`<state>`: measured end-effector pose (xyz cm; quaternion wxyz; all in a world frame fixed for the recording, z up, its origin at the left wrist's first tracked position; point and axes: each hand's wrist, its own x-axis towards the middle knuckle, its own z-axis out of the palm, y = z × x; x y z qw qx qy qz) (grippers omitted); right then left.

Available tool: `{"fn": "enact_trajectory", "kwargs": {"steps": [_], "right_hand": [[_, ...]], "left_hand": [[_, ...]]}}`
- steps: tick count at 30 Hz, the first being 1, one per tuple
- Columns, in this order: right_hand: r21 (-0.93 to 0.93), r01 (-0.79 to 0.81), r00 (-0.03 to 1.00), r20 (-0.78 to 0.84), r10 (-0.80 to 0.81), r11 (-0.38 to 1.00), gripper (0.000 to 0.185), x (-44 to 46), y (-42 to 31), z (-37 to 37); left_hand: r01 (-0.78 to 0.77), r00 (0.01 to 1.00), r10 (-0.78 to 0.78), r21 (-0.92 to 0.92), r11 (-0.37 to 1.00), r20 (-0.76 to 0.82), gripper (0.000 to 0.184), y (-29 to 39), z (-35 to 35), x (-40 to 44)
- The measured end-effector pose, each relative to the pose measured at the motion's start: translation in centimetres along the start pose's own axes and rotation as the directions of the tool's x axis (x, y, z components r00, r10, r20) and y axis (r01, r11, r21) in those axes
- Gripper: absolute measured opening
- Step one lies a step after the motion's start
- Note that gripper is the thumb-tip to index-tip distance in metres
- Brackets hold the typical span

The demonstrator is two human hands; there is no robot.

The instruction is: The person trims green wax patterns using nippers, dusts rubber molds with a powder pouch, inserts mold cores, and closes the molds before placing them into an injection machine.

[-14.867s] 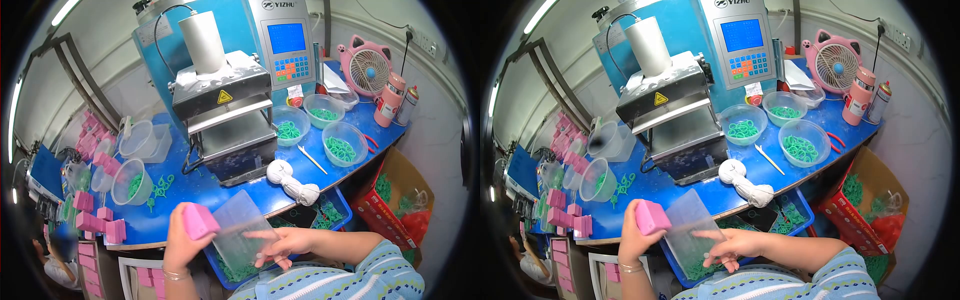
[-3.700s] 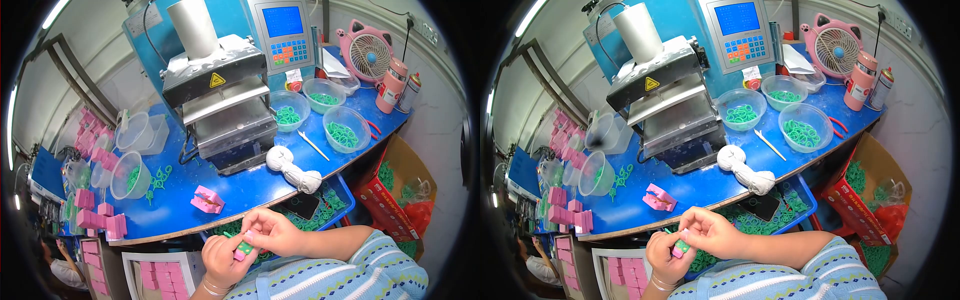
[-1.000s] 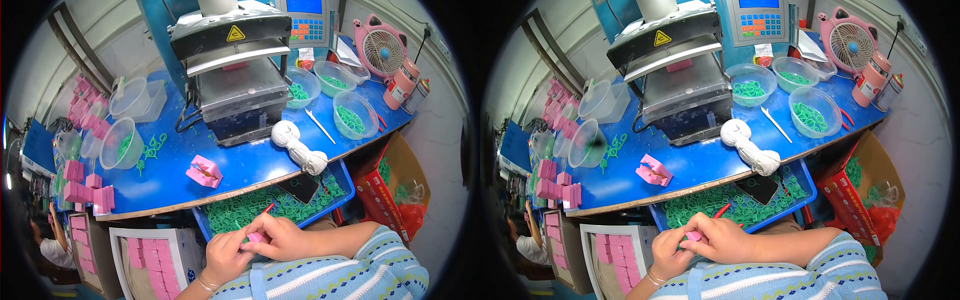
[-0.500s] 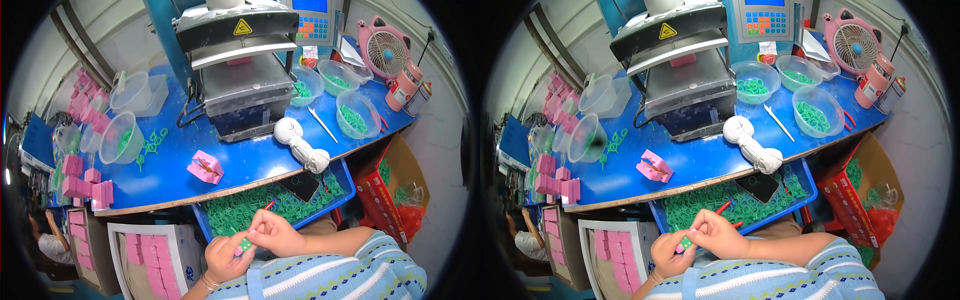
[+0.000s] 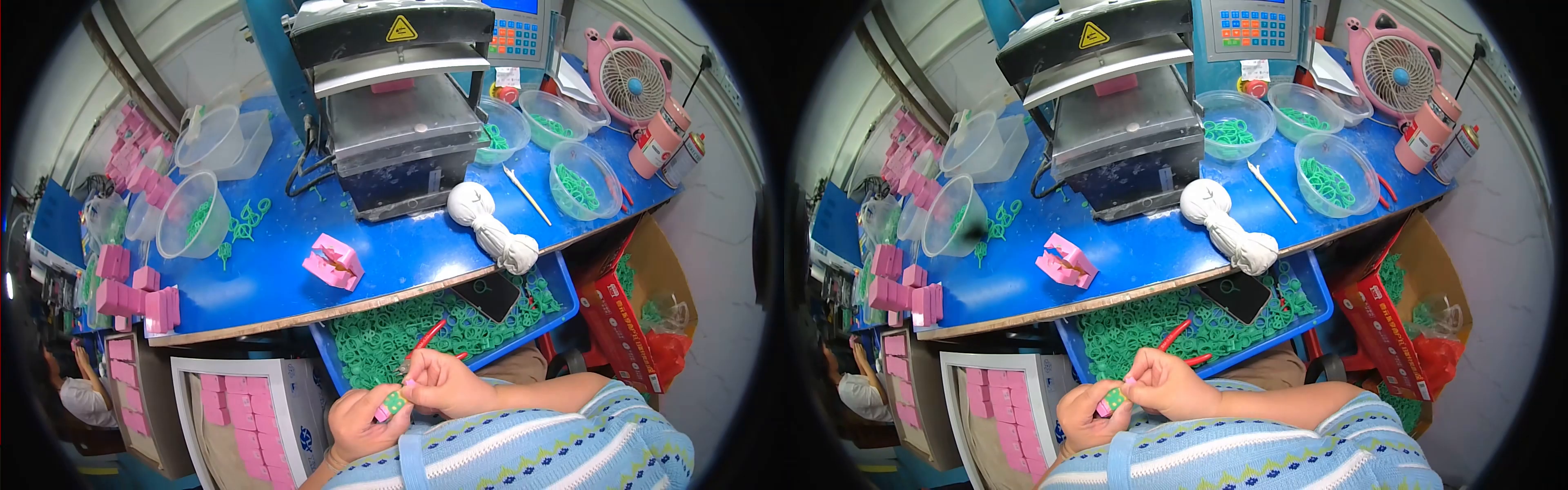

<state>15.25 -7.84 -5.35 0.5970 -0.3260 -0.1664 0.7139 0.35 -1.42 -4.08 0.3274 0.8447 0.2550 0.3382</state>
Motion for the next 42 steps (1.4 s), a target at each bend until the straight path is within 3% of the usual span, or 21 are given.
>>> {"fn": "enact_trajectory", "kwargs": {"steps": [11,25,31,42], "right_hand": [[-0.062,-0.033,0.999,-0.007,0.032,0.998,0.014,0.4,0.7,0.6],[-0.120,-0.031,0.999,0.020,0.034,0.992,0.014,0.9,1.4,1.5],[-0.136,-0.040,0.998,0.043,0.047,0.990,0.014,0.9,1.1,1.8],[-0.165,-0.034,0.997,0.057,0.043,0.986,0.015,0.9,1.2,2.2]], "left_hand": [[0.057,0.998,-0.057,-0.015,0.998,-0.002,0.029,-0.7,-1.0,-1.5],[-0.080,0.997,0.082,0.114,0.990,-0.005,0.036,-1.5,-2.4,-2.6],[-0.084,0.995,0.076,0.127,0.988,0.070,0.041,-1.3,-3.4,-2.6],[-0.143,0.990,0.139,0.169,0.975,0.036,0.043,-1.8,-3.8,-3.2]]}}
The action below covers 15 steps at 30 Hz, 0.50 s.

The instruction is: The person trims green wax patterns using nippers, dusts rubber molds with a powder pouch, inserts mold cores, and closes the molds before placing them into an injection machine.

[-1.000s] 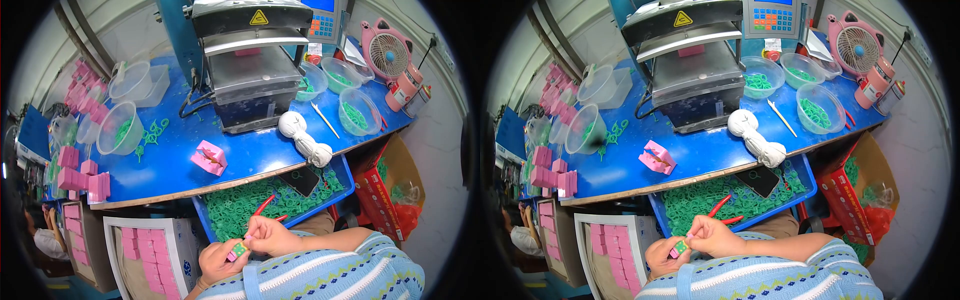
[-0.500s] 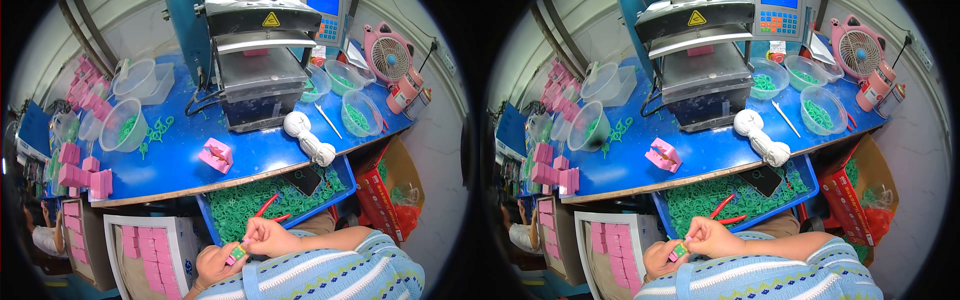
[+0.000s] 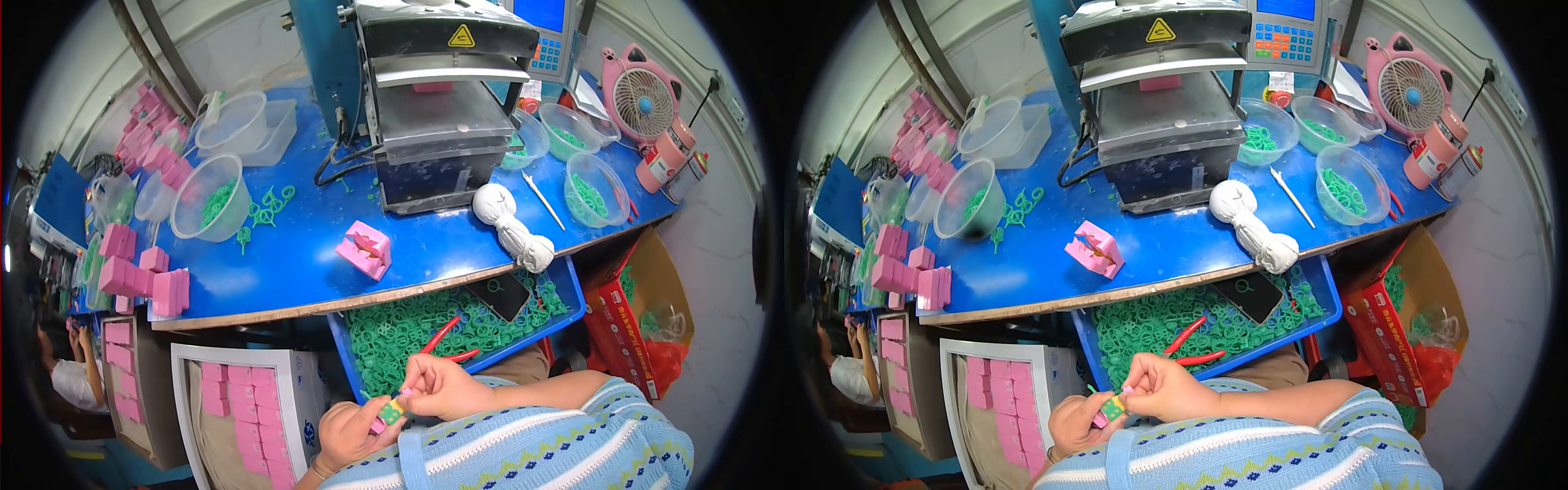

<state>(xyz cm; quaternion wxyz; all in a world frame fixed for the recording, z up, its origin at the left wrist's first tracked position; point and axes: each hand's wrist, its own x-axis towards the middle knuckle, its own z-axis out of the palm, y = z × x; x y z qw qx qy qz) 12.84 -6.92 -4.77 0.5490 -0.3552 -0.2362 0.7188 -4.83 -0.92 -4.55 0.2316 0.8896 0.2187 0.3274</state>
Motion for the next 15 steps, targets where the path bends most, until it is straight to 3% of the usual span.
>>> {"fn": "enact_trajectory", "kwargs": {"steps": [15], "right_hand": [[-0.028,0.002,1.000,-0.020,-0.003,1.000,0.015,0.19,-0.39,-0.01]], "left_hand": [[-0.004,1.000,0.004,0.042,0.999,-0.006,0.043,0.18,-0.03,0.18]]}}
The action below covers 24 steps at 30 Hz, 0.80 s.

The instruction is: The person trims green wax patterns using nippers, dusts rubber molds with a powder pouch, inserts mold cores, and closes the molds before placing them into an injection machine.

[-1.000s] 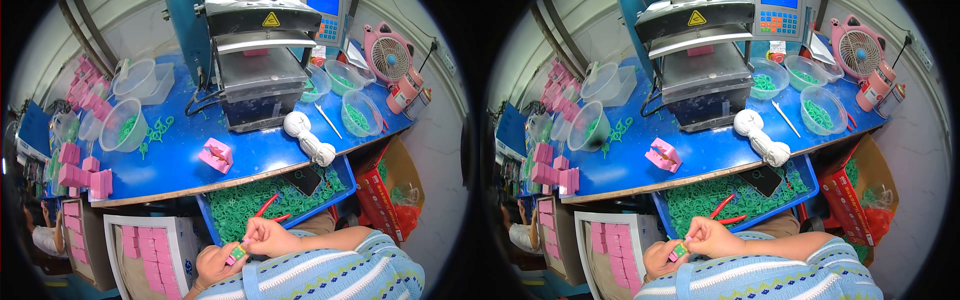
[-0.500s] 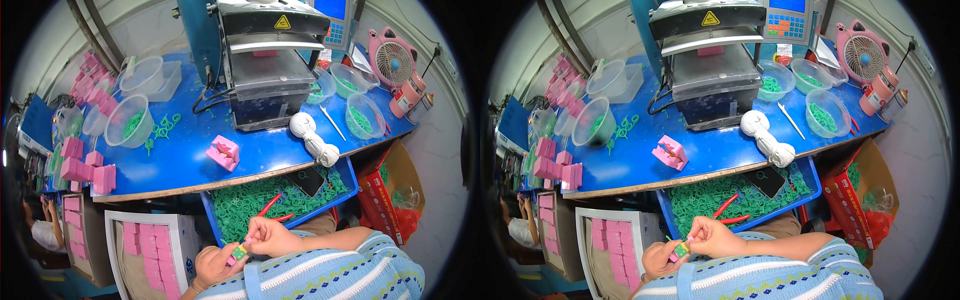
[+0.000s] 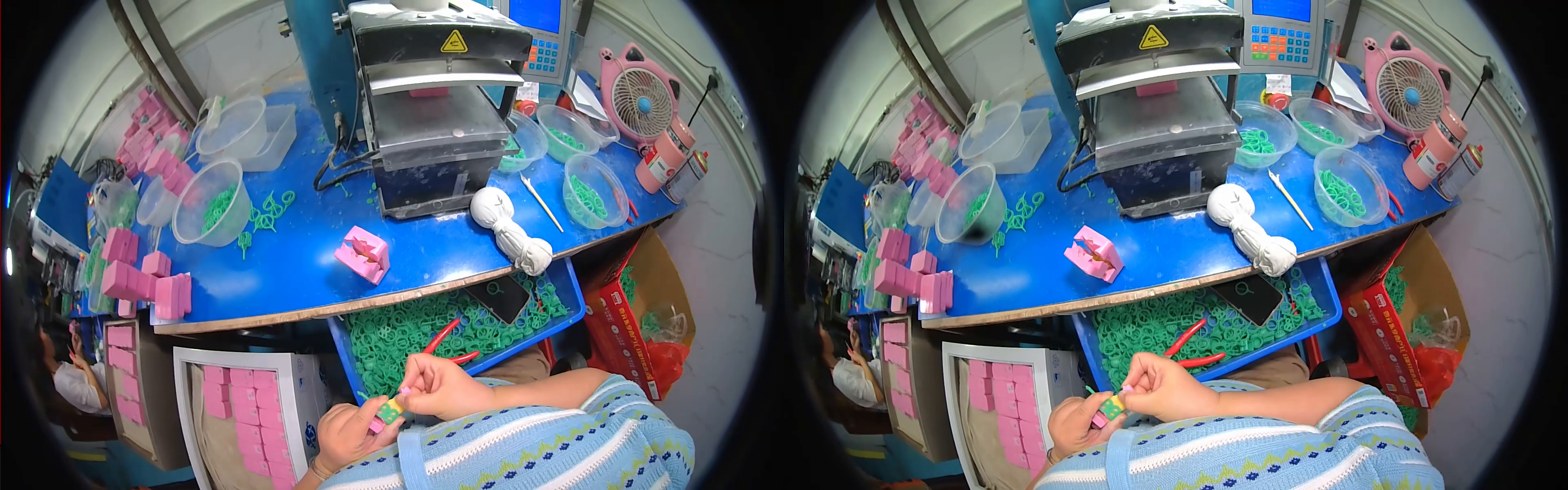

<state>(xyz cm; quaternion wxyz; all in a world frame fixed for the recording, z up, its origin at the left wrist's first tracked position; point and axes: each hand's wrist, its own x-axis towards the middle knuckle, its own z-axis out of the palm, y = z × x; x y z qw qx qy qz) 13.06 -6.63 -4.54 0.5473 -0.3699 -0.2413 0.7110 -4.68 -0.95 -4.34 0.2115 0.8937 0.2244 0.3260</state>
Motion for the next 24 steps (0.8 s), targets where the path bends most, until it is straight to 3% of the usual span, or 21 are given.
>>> {"fn": "enact_trajectory", "kwargs": {"steps": [20,22,24], "right_hand": [[-0.031,0.024,1.000,-0.010,-0.024,0.999,0.016,-0.1,-0.3,-0.9],[-0.269,0.106,0.951,-0.253,-0.177,0.957,0.014,-0.3,-1.7,-1.6],[-0.183,0.308,0.875,-0.330,-0.354,0.934,0.013,-0.5,-3.7,-2.1]], "left_hand": [[-0.001,1.000,0.001,0.038,0.999,0.010,0.039,0.0,0.1,-0.1],[0.167,0.983,-0.162,0.053,0.984,-0.084,0.031,-0.3,-0.4,-1.2],[0.205,0.975,-0.200,0.036,0.978,-0.099,0.029,-0.6,-1.1,-1.7]]}}
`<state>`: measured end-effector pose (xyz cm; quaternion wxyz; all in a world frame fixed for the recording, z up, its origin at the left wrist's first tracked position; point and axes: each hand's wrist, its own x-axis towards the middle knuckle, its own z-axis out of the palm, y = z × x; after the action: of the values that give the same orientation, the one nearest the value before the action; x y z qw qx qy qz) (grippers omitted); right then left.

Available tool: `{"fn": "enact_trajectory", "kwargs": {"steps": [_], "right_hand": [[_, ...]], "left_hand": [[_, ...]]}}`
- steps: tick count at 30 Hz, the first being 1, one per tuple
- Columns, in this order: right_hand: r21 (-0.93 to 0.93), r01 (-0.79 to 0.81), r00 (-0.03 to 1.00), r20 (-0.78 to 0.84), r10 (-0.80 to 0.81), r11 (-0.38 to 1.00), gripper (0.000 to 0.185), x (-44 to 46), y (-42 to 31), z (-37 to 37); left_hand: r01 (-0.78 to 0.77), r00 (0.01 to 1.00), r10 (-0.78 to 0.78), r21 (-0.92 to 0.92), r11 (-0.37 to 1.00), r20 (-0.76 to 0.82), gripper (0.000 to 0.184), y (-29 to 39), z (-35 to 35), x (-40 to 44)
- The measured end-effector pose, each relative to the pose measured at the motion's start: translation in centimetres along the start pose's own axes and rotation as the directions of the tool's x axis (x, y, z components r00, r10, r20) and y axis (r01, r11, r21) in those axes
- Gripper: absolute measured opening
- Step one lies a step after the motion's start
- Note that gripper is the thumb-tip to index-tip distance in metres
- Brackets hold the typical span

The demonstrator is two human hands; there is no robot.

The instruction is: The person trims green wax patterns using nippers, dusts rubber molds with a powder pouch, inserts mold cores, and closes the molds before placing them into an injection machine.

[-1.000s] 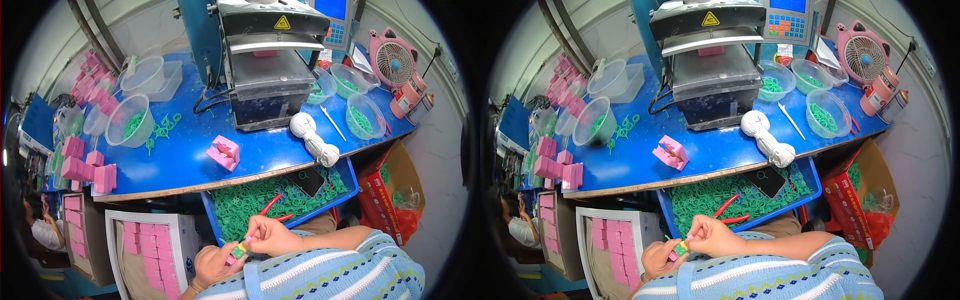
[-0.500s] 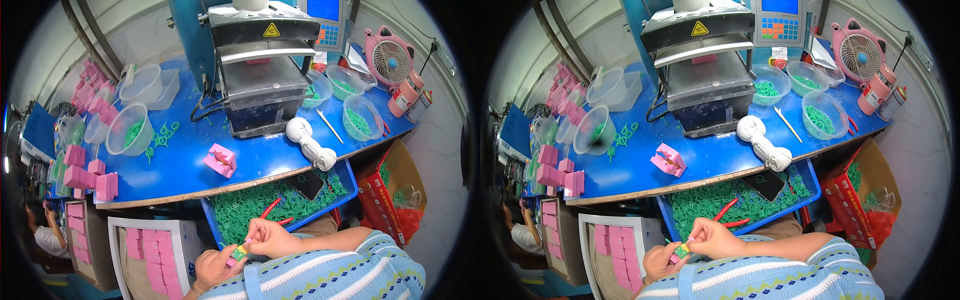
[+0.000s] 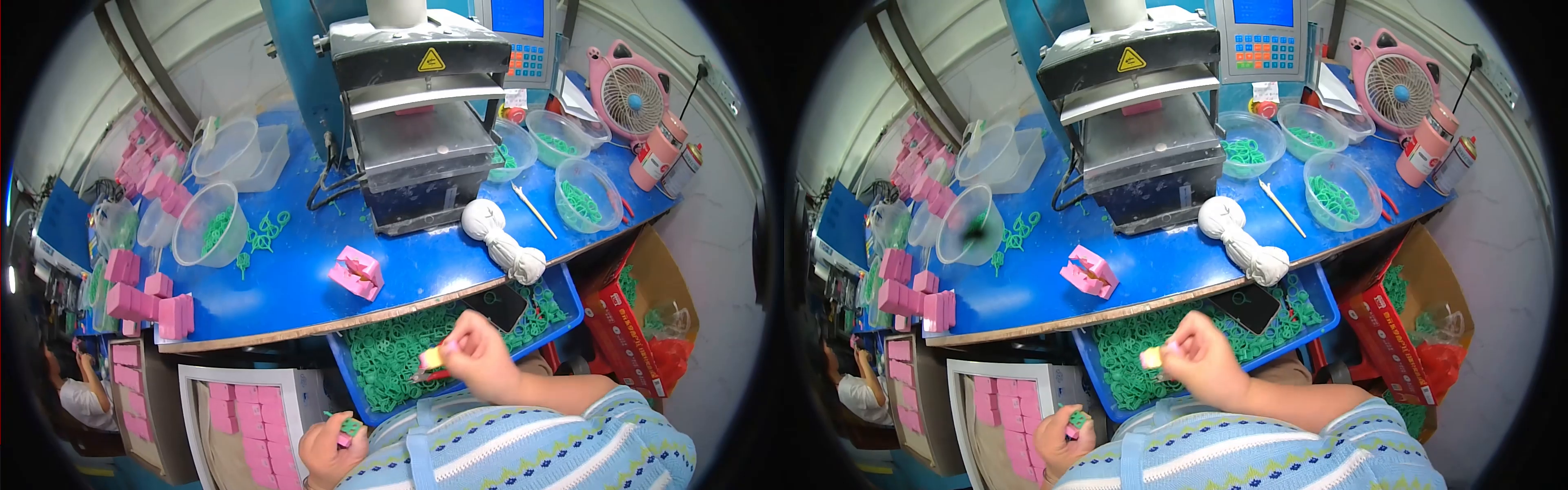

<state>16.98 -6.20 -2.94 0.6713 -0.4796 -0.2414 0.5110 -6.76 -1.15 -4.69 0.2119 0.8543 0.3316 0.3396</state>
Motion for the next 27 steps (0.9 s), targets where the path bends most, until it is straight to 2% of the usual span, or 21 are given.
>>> {"fn": "enact_trajectory", "kwargs": {"steps": [2,4,5,6,7,8,9,10,12,13,14,16,17,18,19,20,24,26,27], "right_hand": [[-0.051,0.119,0.993,0.008,-0.119,0.992,0.013,0.5,-0.7,-1.0],[-0.071,0.159,0.987,0.025,-0.157,0.985,0.016,1.5,-1.4,-1.3],[-0.166,0.221,0.975,0.024,-0.220,0.961,0.017,2.4,-1.6,-1.3],[-0.304,0.331,0.940,0.027,-0.339,0.893,0.017,3.5,-1.3,-1.8],[-0.625,0.367,0.903,0.061,-0.425,0.689,0.019,4.5,-1.8,-2.3],[-0.856,0.344,0.863,0.126,-0.489,0.386,0.021,5.4,-2.2,-2.8],[-0.917,0.294,0.848,0.121,-0.515,0.269,0.024,6.2,-2.2,-2.8],[-0.917,0.296,0.847,0.122,-0.517,0.268,0.024,6.9,-2.2,-3.0],[-0.987,0.122,0.904,0.153,-0.400,-0.103,0.025,7.8,-2.1,-3.1],[-0.991,0.110,0.900,0.134,-0.415,-0.081,0.025,7.9,-2.2,-3.0],[-0.989,0.120,0.899,0.143,-0.413,-0.082,0.025,7.8,-2.3,-2.9],[-0.943,0.326,0.776,0.229,-0.588,0.063,0.029,6.9,-2.4,-2.7],[-0.884,0.459,0.728,0.317,-0.607,0.089,0.030,6.0,-2.3,-2.9],[-0.840,0.509,0.788,0.367,-0.495,0.188,0.027,4.9,-2.6,-2.6],[-0.746,0.608,0.771,0.472,-0.427,0.272,0.026,4.3,-2.6,-2.3],[-0.639,0.678,0.734,0.571,-0.367,0.363,0.024,3.9,-2.4,-1.8],[-0.570,0.603,0.743,0.655,-0.134,0.558,0.017,2.6,-2.0,-0.6],[-0.567,0.542,0.774,0.625,-0.105,0.621,0.015,2.3,-1.6,-0.5],[-0.564,0.542,0.772,0.628,-0.103,0.623,0.015,2.3,-1.5,-0.5]], "left_hand": [[0.062,0.998,-0.062,-0.018,0.998,-0.002,0.028,0.3,0.0,-0.2],[0.171,0.985,-0.171,-0.050,0.984,0.003,0.026,0.6,0.7,1.0],[0.196,0.981,-0.196,-0.132,0.972,0.010,0.026,0.7,1.0,1.3],[0.192,0.981,-0.193,-0.132,0.972,0.009,0.026,0.9,1.2,1.7],[0.394,0.914,-0.393,-0.432,0.811,0.096,0.026,1.1,1.5,1.9],[0.541,0.810,-0.535,-0.659,0.522,0.241,0.026,1.3,1.7,2.0],[0.519,0.844,-0.419,-0.706,0.481,0.335,0.032,0.7,1.8,2.2],[0.518,0.845,-0.418,-0.707,0.482,0.333,0.032,0.8,2.0,2.5],[0.549,0.784,-0.349,-0.836,0.004,0.513,0.040,1.6,2.2,4.2],[0.569,0.784,-0.290,-0.822,-0.016,0.549,0.042,1.8,2.1,4.7],[0.564,0.787,-0.297,-0.826,-0.013,0.542,0.042,1.8,2.1,5.1],[0.594,0.740,-0.197,-0.762,-0.259,0.643,0.041,1.8,2.0,5.6],[0.591,0.742,-0.200,-0.765,-0.257,0.640,0.041,1.7,2.1,5.7],[0.586,0.740,-0.147,-0.737,-0.338,0.656,0.041,1.7,2.3,5.7],[0.582,0.738,-0.092,-0.699,-0.416,0.669,0.042,1.7,2.5,5.8],[0.588,0.732,-0.090,-0.693,-0.416,0.675,0.042,1.8,2.7,5.8],[0.612,0.720,-0.016,-0.647,-0.455,0.694,0.044,2.2,3.5,6.2],[0.613,0.726,0.011,-0.640,-0.463,0.687,0.044,2.5,3.5,6.3],[0.627,0.716,-0.044,-0.670,-0.398,0.696,0.043,3.0,3.3,6.4]]}}
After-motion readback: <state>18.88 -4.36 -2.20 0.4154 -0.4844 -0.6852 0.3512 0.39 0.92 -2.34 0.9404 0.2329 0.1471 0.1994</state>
